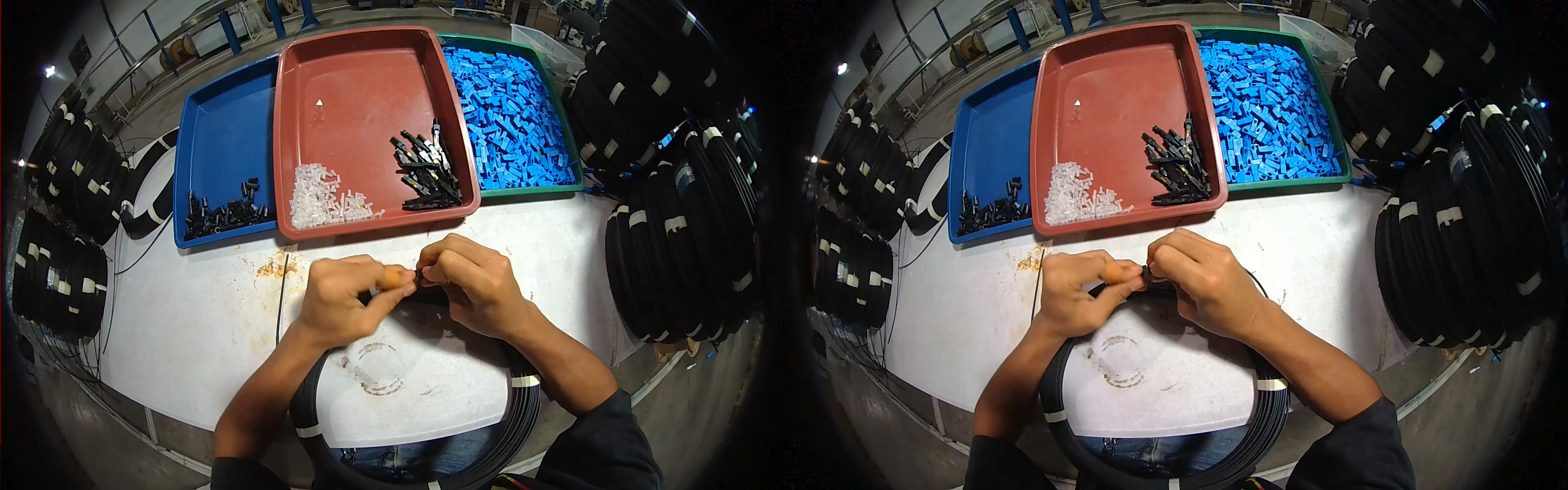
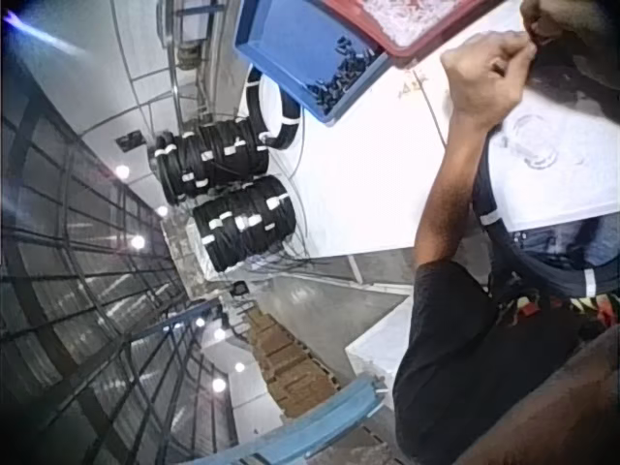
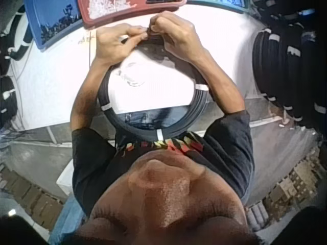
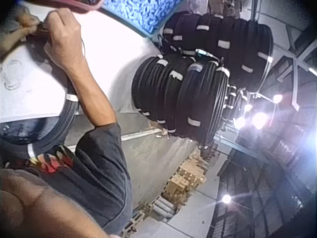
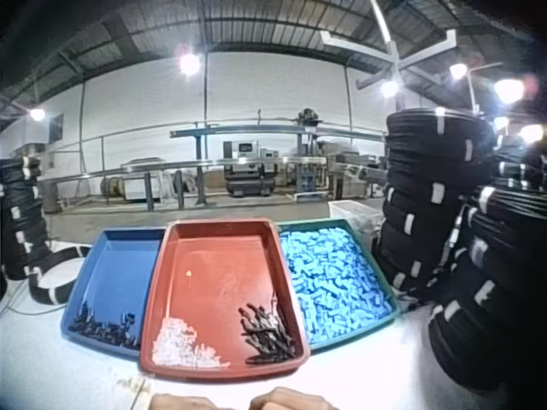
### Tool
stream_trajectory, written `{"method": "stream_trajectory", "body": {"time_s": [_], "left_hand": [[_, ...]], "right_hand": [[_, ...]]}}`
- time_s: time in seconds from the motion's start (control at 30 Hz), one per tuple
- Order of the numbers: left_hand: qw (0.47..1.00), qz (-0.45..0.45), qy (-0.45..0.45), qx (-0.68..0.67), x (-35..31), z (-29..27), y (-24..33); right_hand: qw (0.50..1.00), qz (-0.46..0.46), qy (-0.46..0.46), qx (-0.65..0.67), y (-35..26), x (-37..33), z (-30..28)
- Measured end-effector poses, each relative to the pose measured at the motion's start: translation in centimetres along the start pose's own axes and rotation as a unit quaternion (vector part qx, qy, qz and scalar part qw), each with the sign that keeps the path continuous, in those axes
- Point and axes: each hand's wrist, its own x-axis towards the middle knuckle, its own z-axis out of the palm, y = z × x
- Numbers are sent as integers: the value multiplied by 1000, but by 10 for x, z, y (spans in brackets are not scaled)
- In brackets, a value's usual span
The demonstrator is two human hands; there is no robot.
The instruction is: The person attaches connector components from trays onto the ends of coiled cables by hand, stacks the finished cables, and continues assembling connectors onto another coiled cable.
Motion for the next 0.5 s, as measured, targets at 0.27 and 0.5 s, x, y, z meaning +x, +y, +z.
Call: {"method": "stream_trajectory", "body": {"time_s": [0.27,0.5], "left_hand": [[952,237,-29,191,3,-3,0],[995,-60,23,-73,-4,2,0]], "right_hand": [[988,81,-36,124,8,-1,0],[998,47,16,24,-3,-1,2]]}}
